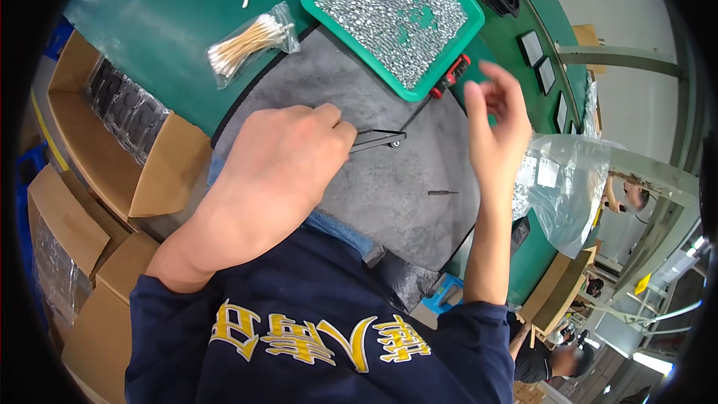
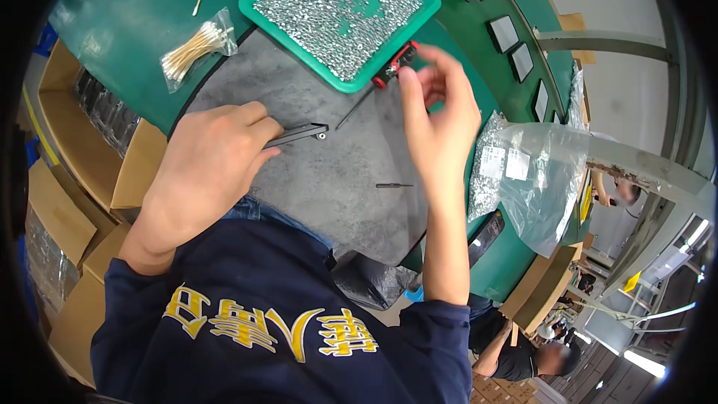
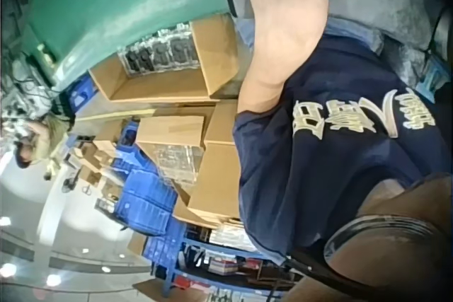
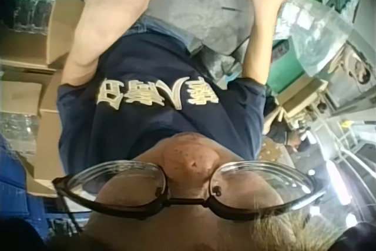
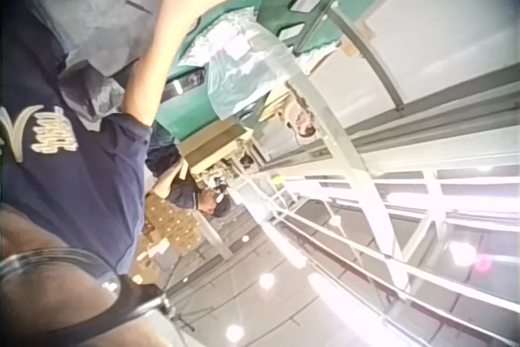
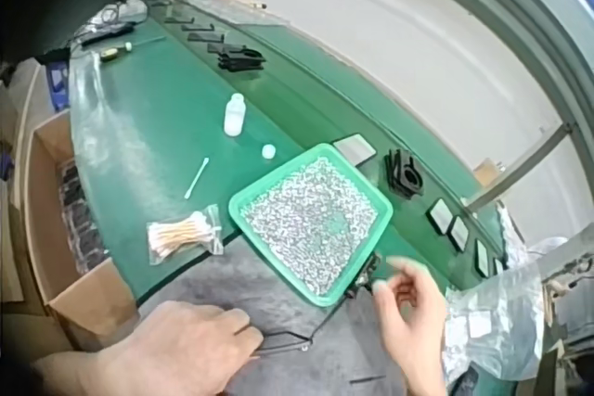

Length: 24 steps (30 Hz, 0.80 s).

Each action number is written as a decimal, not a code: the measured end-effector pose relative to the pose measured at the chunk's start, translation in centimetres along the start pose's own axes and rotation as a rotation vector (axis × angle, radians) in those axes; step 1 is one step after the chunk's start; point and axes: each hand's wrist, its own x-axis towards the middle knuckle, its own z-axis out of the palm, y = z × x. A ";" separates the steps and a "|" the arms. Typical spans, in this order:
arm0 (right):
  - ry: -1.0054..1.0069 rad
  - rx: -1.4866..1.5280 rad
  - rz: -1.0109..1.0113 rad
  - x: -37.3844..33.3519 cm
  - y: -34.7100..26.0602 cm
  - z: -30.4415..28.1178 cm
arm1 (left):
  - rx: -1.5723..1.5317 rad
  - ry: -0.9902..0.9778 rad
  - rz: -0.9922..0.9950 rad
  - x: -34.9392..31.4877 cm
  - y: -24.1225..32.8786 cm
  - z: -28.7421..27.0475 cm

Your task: The person secures screws into plastic components using a screwdriver and sets them on the conveyor belt. The person then takes plastic components from a box and applies liquid to them using a cotton swab.

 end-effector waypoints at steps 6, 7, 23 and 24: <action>-0.303 -0.123 0.280 2.5 1.6 0.4 | 0.100 0.035 0.022 0.7 1.0 0.1; -0.330 -0.131 0.306 2.8 1.6 0.5 | 0.092 0.032 0.023 1.0 1.2 0.4; 0.001 1.353 0.172 1.6 1.8 -6.0 | 0.006 -0.267 0.011 2.6 1.6 0.6; -0.093 1.397 0.113 1.5 0.4 -5.8 | 0.015 -0.271 0.007 2.7 1.5 0.6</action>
